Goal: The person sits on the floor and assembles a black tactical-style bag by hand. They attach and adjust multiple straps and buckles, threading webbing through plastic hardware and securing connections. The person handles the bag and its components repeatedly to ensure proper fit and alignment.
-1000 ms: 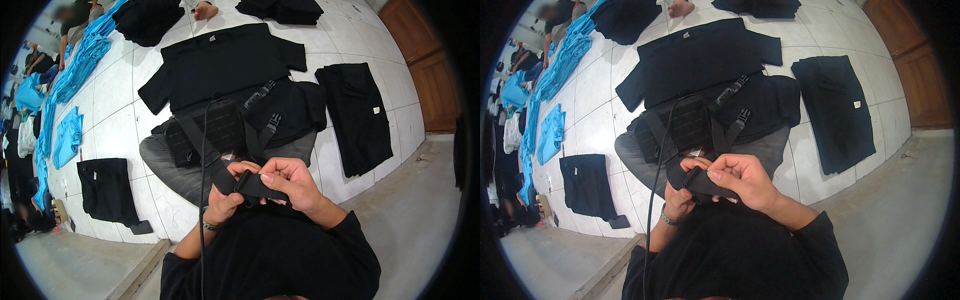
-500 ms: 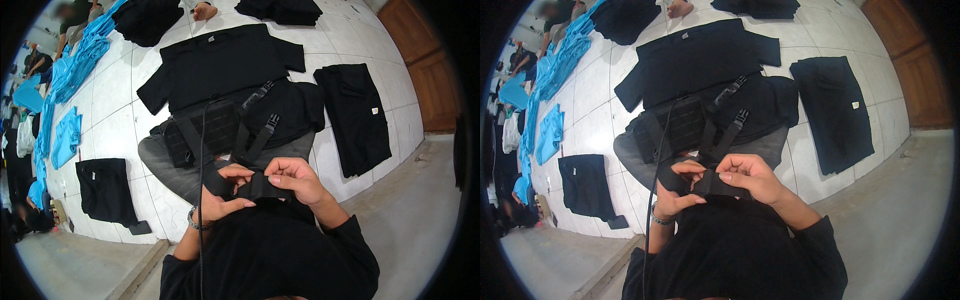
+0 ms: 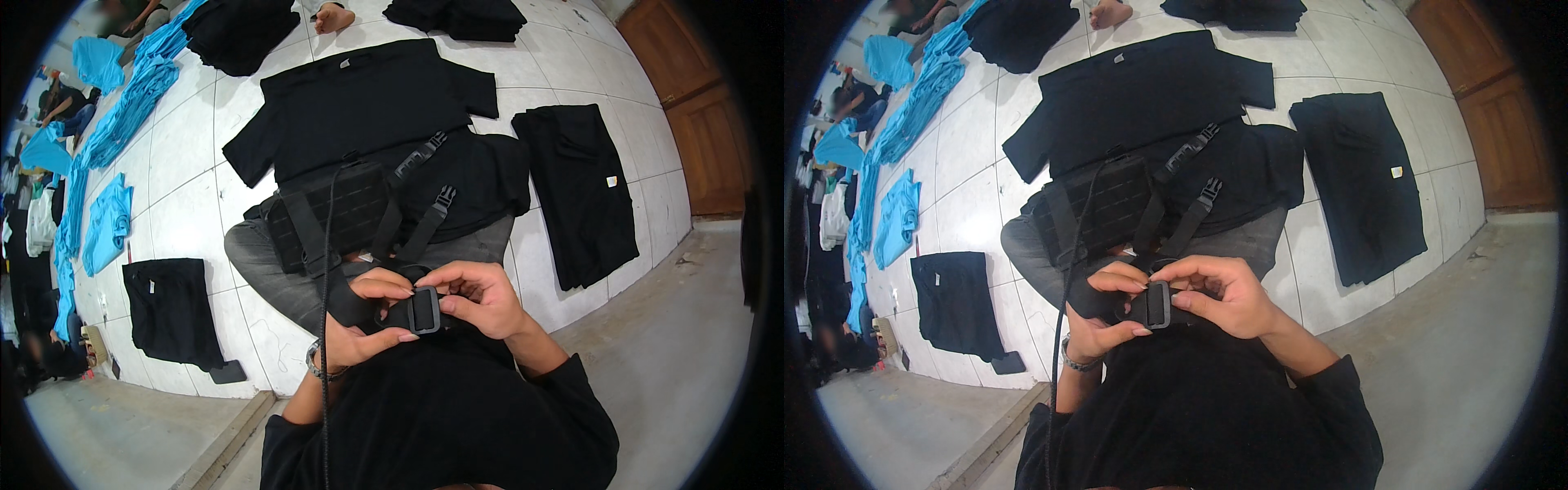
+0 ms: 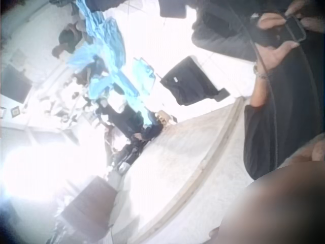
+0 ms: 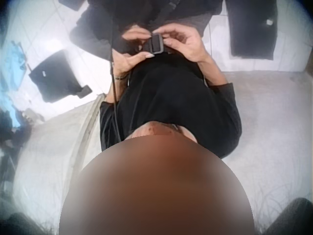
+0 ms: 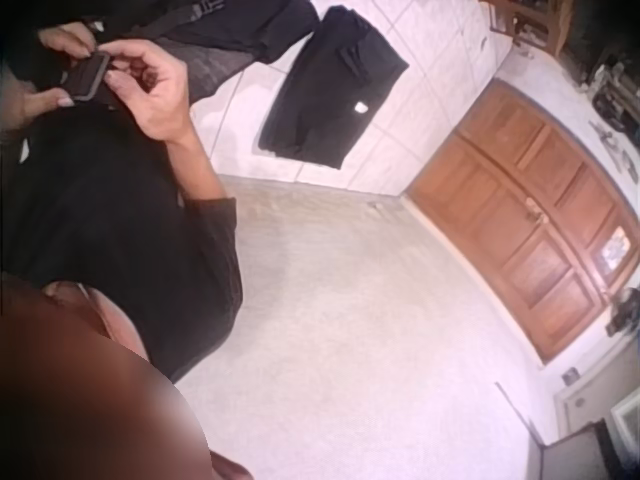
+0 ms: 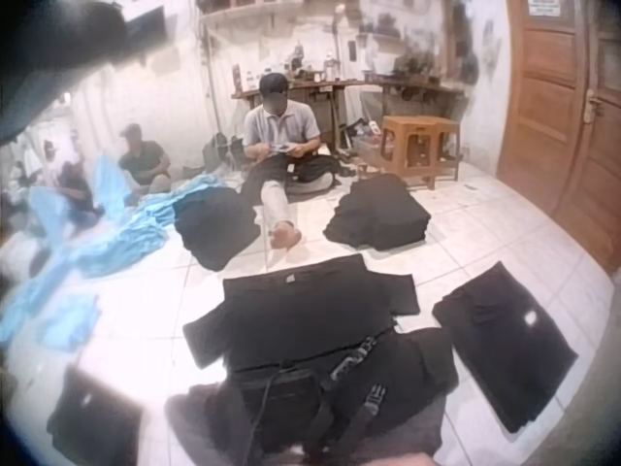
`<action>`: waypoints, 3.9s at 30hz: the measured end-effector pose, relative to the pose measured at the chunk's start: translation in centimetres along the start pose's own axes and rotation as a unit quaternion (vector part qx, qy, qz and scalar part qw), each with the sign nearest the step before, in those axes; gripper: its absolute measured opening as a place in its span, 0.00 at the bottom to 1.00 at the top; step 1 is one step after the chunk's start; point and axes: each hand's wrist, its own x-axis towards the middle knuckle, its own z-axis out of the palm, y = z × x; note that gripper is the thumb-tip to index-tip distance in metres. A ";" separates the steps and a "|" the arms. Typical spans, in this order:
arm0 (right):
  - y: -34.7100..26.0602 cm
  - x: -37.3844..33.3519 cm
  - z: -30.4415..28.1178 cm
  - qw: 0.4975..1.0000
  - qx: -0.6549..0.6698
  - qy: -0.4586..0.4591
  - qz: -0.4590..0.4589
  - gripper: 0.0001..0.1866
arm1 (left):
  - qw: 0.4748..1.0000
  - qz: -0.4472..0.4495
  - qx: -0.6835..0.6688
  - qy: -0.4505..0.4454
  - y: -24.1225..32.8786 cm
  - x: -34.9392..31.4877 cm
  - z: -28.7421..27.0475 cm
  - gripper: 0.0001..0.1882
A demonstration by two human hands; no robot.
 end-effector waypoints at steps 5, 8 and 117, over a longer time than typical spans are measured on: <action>0.4 0.0 0.0 0.999 0.045 -0.020 0.015 0.20 | 0.999 -0.003 -0.037 -0.008 -0.5 -0.2 0.2 0.28; 0.4 -0.1 -0.2 0.999 0.023 -0.036 0.005 0.20 | 0.999 -0.004 -0.036 -0.016 -0.8 -0.2 0.3 0.27; -19.9 0.0 -2.6 0.954 -0.286 0.064 -0.067 0.18 | 0.993 -0.083 -0.026 -0.081 4.0 -5.7 -4.7 0.42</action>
